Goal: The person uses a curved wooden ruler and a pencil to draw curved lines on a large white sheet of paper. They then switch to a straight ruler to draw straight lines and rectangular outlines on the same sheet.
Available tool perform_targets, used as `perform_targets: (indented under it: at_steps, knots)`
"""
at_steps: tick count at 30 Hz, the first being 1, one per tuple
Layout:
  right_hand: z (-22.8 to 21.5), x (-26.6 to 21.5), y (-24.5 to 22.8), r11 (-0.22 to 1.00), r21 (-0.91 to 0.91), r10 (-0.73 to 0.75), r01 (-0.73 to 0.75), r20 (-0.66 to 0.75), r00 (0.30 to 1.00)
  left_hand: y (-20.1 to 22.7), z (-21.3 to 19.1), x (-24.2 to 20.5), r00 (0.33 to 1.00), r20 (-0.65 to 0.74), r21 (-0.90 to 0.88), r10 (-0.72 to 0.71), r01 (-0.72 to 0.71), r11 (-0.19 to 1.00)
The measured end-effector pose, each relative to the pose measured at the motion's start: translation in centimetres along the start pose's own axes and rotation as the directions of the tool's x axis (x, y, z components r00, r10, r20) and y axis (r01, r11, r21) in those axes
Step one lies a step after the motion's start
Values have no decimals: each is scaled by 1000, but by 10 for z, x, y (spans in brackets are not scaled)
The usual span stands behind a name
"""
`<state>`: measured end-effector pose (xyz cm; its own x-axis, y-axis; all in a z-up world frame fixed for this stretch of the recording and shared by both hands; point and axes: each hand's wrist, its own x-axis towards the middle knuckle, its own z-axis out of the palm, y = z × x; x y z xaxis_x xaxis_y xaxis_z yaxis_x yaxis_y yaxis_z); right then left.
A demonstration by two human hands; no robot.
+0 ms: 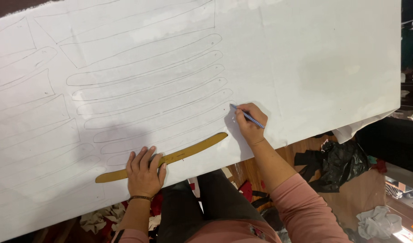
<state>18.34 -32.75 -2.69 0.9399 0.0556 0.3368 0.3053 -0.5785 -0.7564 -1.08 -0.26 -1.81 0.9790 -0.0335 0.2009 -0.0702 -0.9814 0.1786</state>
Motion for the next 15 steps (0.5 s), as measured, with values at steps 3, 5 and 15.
perform_targets:
  at_steps: [3, 5, 15]
  knots:
    - [-2, 0, 2, 1000, 13, -3, 3, -1, 1000, 1, 0, 1, 1000, 4, -11, -6, 6, 1000]
    - [-1, -1, 4, 1000, 20, -6, 6, -1, 1000, 0, 1, 0, 1000, 5, 0, -3, 3, 1000]
    - [-15, -24, 4, 1000, 19, 20, -20, 3, 1000, 0, 2, -1, 1000, -23, 9, 6, -6, 1000]
